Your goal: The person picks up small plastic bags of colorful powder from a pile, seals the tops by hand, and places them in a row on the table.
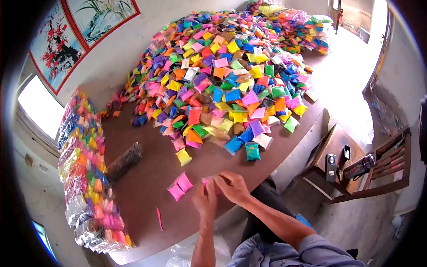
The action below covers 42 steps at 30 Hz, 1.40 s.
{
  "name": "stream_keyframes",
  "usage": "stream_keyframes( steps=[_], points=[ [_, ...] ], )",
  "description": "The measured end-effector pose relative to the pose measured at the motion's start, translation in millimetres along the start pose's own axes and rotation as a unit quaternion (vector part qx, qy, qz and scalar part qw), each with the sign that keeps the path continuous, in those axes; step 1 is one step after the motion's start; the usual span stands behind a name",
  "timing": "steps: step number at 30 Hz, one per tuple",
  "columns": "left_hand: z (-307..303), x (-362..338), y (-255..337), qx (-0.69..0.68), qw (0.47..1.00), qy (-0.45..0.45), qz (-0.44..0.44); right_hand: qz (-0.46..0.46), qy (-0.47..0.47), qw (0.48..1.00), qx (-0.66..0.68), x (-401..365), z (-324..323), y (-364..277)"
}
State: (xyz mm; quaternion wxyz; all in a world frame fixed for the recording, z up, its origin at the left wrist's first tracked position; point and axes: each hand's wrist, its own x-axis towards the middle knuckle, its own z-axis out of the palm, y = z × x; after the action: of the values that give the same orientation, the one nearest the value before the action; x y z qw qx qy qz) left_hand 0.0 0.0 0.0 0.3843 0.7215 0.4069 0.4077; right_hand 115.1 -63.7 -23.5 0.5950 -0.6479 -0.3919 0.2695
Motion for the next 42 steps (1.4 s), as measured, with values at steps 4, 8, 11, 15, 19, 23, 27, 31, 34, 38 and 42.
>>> stream_keyframes(
  steps=[4, 8, 11, 15, 19, 23, 27, 31, 34, 38, 42],
  points=[
    [25, 27, -19, 0.146, 0.972, -0.047, 0.179, 0.009, 0.134, 0.991, 0.022, 5, -18, -2],
    [45, 61, -4, 0.108, 0.95, -0.052, 0.289, 0.009, 0.167, 0.984, 0.069, 8, -13, -5],
    [51, 69, -6, 0.062, 0.939, -0.094, 0.324, -0.009, 0.176, 0.983, 0.058, 12, -11, -7],
    [42, 64, -2, 0.015, 0.932, -0.17, 0.321, 0.015, 0.203, 0.968, 0.143, 12, -12, 1],
    [37, 71, 1, -0.031, 0.936, -0.178, 0.302, 0.013, 0.239, 0.952, 0.189, 9, -12, 3],
    [34, 75, -2, -0.07, 0.956, -0.189, 0.211, -0.004, 0.203, 0.959, 0.197, 7, -16, 13],
    [34, 75, 1, -0.091, 0.951, -0.274, 0.106, 0.015, 0.202, 0.963, 0.179, 7, -18, 16],
    [40, 68, -15, -0.173, 0.947, -0.269, 0.007, 0.008, 0.215, 0.959, 0.183, 12, -16, 4],
    [42, 69, -23, -0.182, 0.945, -0.272, 0.001, 0.02, 0.203, 0.962, 0.182, 12, -19, 1],
    [40, 73, -17, -0.208, 0.934, -0.288, -0.031, 0.008, 0.157, 0.976, 0.152, 10, -27, 8],
    [43, 71, -19, -0.235, 0.919, -0.313, -0.042, 0.022, 0.115, 0.986, 0.12, 7, -29, 13]
  ],
)
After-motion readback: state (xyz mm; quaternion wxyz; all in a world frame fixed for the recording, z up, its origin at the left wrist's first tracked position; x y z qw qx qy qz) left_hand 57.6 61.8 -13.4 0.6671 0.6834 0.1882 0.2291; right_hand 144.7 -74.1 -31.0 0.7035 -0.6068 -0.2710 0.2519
